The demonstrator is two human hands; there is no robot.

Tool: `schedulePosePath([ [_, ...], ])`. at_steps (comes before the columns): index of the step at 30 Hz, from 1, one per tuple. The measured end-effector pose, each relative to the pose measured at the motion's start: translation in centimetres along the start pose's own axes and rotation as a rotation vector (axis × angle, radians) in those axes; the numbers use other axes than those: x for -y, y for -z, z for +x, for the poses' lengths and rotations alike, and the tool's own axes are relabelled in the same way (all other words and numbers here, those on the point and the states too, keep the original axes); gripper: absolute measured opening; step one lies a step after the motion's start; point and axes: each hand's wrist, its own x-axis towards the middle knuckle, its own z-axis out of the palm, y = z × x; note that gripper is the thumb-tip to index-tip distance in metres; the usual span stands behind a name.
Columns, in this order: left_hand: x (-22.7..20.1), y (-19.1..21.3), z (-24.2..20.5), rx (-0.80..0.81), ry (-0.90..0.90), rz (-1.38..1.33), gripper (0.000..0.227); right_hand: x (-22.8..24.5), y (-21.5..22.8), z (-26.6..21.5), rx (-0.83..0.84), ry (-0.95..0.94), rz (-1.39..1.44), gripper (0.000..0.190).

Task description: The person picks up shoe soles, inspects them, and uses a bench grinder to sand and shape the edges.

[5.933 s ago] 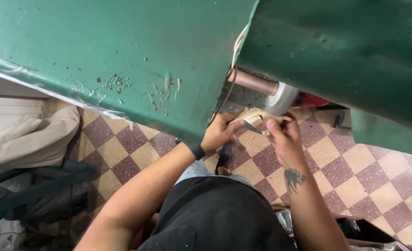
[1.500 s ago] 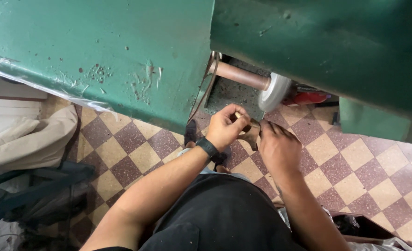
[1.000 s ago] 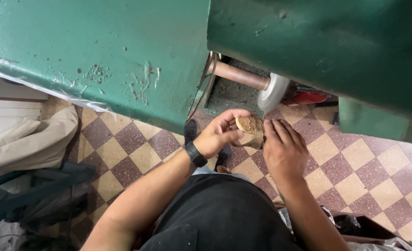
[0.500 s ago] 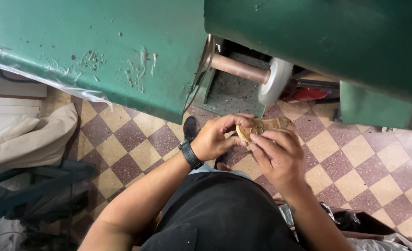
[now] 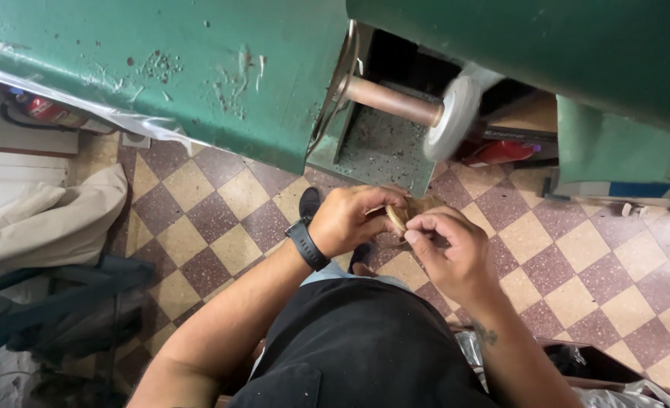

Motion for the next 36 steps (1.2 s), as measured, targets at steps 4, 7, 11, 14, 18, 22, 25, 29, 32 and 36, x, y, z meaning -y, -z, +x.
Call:
schedulePosePath([
  [4,-0.2,0.0,-0.5,0.064,-0.045,0.115,0.036,2.2,0.6,0.3,0.106,-0.077,0.038,0.013],
  [7,0.0,0.0,-1.2,0.080,-0.060,0.134,0.035,2.6,1.0,-0.1,0.204,-0.139,0.053,0.014],
  [11,0.2,-0.3,-1.7,0.085,-0.062,0.132,0.034,1.9,0.8,-1.2,0.238,-0.193,0.062,0.016],
  [14,0.2,0.2,-1.6,0.074,-0.047,0.124,0.034,-0.2,-0.3,-3.6,0.156,-0.319,0.193,0.017],
  [18,0.3,0.7,-2.0,0.082,-0.054,0.114,0.037,0.9,-0.4,-3.0,0.045,-0.427,0.114,0.022],
  [22,0.4,-0.3,-1.8,0.094,-0.065,0.116,0.037,1.7,-0.3,-2.4,-0.047,-0.111,-0.006,0.010],
  [25,0.1,-0.8,-1.6,0.100,-0.071,0.138,0.037,2.3,0.1,-2.2,-0.050,-0.101,-0.036,0.007],
  [29,-0.4,-1.4,-1.1,0.116,-0.083,0.173,0.034,2.3,0.5,-2.3,-0.012,-0.196,0.037,0.011],
  [32,1.0,-1.9,-1.1,0.129,-0.152,0.211,0.034,1.1,1.2,-2.1,0.096,-0.247,0.094,0.013],
  [36,0.0,-2.2,-0.4,0.132,-0.160,0.214,0.034,-0.6,1.2,-3.0,0.100,-0.203,0.050,0.013],
])
